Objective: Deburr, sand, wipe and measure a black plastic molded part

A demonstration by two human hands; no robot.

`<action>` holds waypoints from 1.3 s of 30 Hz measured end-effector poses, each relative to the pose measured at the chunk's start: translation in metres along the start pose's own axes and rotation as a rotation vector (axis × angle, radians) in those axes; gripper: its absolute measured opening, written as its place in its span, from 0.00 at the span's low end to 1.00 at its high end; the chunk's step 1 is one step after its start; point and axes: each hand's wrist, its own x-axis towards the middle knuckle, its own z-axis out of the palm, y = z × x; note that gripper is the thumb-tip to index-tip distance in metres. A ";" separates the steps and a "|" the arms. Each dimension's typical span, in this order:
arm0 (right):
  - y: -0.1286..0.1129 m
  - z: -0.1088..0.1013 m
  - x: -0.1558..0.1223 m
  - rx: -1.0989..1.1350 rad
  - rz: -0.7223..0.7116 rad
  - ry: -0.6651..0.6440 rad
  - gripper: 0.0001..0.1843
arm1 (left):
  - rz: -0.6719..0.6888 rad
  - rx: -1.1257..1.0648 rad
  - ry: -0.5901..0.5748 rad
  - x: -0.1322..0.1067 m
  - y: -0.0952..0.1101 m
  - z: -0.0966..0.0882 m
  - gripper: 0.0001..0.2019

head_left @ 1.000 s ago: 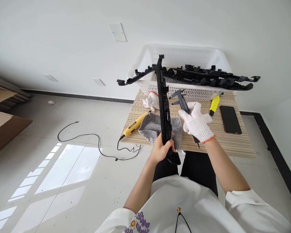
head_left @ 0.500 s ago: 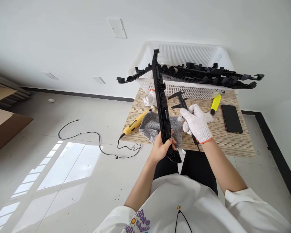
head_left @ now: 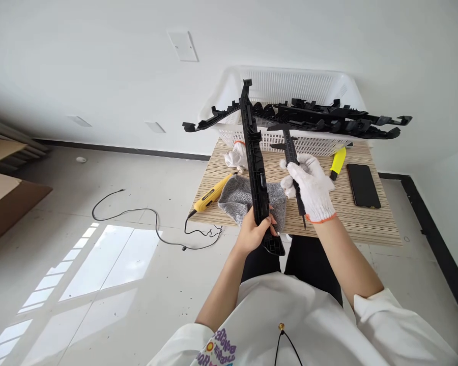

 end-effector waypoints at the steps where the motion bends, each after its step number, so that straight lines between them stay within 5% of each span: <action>1: 0.001 0.005 0.003 -0.011 -0.001 0.014 0.20 | -0.001 0.009 0.000 0.000 0.000 0.000 0.09; 7: 0.015 0.019 0.016 -0.143 -0.038 0.095 0.22 | -0.001 0.111 0.012 0.000 -0.001 0.001 0.09; 14: 0.012 0.016 0.011 -0.224 0.141 0.129 0.26 | 0.008 0.100 0.008 0.000 -0.001 0.001 0.08; 29: 0.012 0.023 -0.002 0.085 0.108 0.101 0.22 | 0.003 0.085 0.002 0.000 -0.002 0.001 0.09; 39: 0.014 0.024 -0.009 0.006 0.102 0.173 0.20 | 0.012 0.102 -0.008 0.000 -0.001 0.000 0.09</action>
